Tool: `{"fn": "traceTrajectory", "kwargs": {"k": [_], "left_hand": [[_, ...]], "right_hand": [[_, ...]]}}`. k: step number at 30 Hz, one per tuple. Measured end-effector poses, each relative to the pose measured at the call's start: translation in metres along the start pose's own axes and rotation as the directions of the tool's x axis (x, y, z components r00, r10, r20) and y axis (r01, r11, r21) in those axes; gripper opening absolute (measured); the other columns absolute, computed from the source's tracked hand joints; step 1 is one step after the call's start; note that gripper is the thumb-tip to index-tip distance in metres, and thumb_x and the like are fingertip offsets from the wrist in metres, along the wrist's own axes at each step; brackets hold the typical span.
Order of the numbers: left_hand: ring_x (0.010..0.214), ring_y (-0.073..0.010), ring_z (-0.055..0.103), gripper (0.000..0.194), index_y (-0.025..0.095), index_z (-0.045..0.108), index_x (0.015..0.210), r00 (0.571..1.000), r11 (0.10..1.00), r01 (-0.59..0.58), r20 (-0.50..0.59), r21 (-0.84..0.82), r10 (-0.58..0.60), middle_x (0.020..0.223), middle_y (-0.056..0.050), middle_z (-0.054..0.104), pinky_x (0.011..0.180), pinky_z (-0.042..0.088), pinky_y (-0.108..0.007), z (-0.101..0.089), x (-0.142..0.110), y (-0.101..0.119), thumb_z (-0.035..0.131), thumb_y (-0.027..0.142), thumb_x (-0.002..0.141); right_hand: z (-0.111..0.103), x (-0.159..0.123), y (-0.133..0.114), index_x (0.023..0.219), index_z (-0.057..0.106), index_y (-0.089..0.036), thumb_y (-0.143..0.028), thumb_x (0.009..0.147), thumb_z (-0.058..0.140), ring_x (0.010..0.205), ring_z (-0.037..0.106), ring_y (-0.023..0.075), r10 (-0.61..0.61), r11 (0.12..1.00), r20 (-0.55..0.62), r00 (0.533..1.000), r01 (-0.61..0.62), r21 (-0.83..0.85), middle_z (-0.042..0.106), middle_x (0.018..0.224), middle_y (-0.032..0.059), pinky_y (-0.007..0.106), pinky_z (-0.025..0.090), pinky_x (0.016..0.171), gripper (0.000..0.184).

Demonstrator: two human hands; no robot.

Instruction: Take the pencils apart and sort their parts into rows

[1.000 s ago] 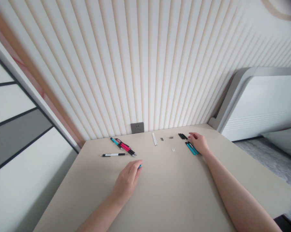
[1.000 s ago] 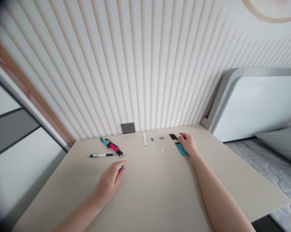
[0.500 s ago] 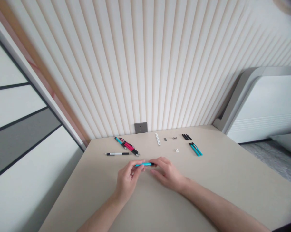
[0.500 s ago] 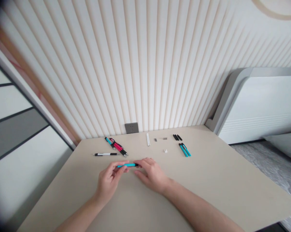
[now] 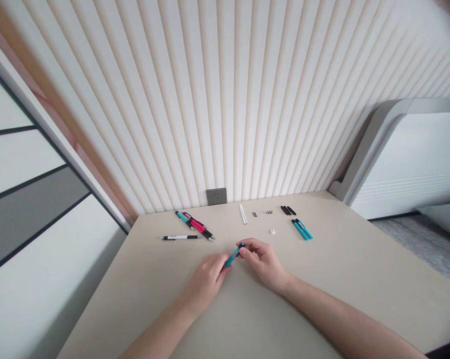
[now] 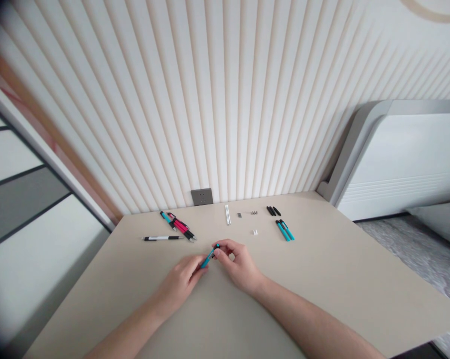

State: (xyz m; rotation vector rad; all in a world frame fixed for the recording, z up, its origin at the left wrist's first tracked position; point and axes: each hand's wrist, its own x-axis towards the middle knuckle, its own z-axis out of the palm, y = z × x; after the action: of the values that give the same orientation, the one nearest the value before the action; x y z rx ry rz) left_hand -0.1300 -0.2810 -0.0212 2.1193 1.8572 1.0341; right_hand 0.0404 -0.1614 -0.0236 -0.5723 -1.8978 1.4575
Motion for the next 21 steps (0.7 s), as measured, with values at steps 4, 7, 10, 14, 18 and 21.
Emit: {"fn": "traceTrajectory", "kwargs": {"k": [4,7,10,14,18,21], "left_hand": [[0.094,-0.0196,0.068,0.018,0.025,0.057,0.110,0.999,1.000,0.029,0.016,-0.006,-0.029,0.099,-0.003,0.070,0.081,0.056,-0.032,0.002,0.000,-0.003,0.051,0.017,0.095],[0.096,-0.0179,0.068,0.024,0.026,0.056,0.115,0.999,0.998,0.043,0.031,-0.052,-0.041,0.102,-0.002,0.070,0.084,0.056,-0.031,0.002,0.000,-0.005,0.049,0.014,0.095],[0.099,-0.0181,0.068,0.024,0.025,0.058,0.113,0.999,0.997,0.039,0.017,-0.067,-0.038,0.104,-0.003,0.071,0.087,0.056,-0.032,0.003,0.000,-0.006,0.049,0.013,0.095],[0.096,-0.0179,0.068,0.023,0.024,0.060,0.108,0.999,0.999,0.035,-0.012,-0.042,-0.035,0.102,-0.003,0.071,0.085,0.056,-0.032,0.003,0.001,-0.006,0.049,0.011,0.094],[0.089,-0.0173,0.069,0.020,0.023,0.062,0.103,0.999,1.000,0.013,-0.039,0.000,-0.013,0.096,-0.002,0.071,0.081,0.057,-0.031,0.001,0.002,-0.003,0.049,0.011,0.094],[0.086,-0.0180,0.068,0.015,0.023,0.062,0.100,0.999,0.999,0.006,-0.035,0.036,-0.005,0.092,-0.002,0.070,0.077,0.056,-0.031,0.000,0.002,-0.002,0.050,0.014,0.095]], "right_hand": [[-0.001,0.001,-0.003,0.106,0.069,-0.020,-0.044,0.093,0.057,0.085,0.064,0.0196,-0.018,0.996,-0.003,1.000,0.018,-0.091,0.073,0.093,0.0058,0.033,0.050,0.080,0.029],[-0.002,0.002,-0.006,0.104,0.069,-0.020,-0.044,0.093,0.056,0.085,0.064,0.0196,-0.021,0.994,-0.014,1.000,0.019,-0.112,0.073,0.093,0.0058,0.033,0.049,0.080,0.030],[-0.003,0.003,-0.006,0.104,0.069,-0.020,-0.046,0.094,0.055,0.085,0.064,0.0196,-0.020,0.996,-0.068,0.998,0.015,-0.086,0.072,0.093,0.0060,0.033,0.050,0.080,0.031],[-0.003,0.004,-0.002,0.101,0.066,-0.020,-0.047,0.095,0.052,0.087,0.065,0.0197,-0.031,0.999,-0.112,0.993,0.031,-0.007,0.072,0.096,0.0070,0.034,0.051,0.082,0.031],[-0.015,0.009,-0.008,0.106,0.063,-0.019,-0.047,0.095,0.048,0.079,0.065,0.0189,-0.035,0.993,-0.173,0.984,0.015,-0.116,0.072,0.088,0.0062,0.032,0.052,0.074,0.033],[-0.047,0.019,-0.017,0.108,0.067,-0.019,-0.046,0.093,0.048,0.069,0.061,0.0189,-0.098,0.892,-0.240,0.966,-0.021,-0.451,0.070,0.079,0.0055,0.030,0.048,0.064,0.036]]}}
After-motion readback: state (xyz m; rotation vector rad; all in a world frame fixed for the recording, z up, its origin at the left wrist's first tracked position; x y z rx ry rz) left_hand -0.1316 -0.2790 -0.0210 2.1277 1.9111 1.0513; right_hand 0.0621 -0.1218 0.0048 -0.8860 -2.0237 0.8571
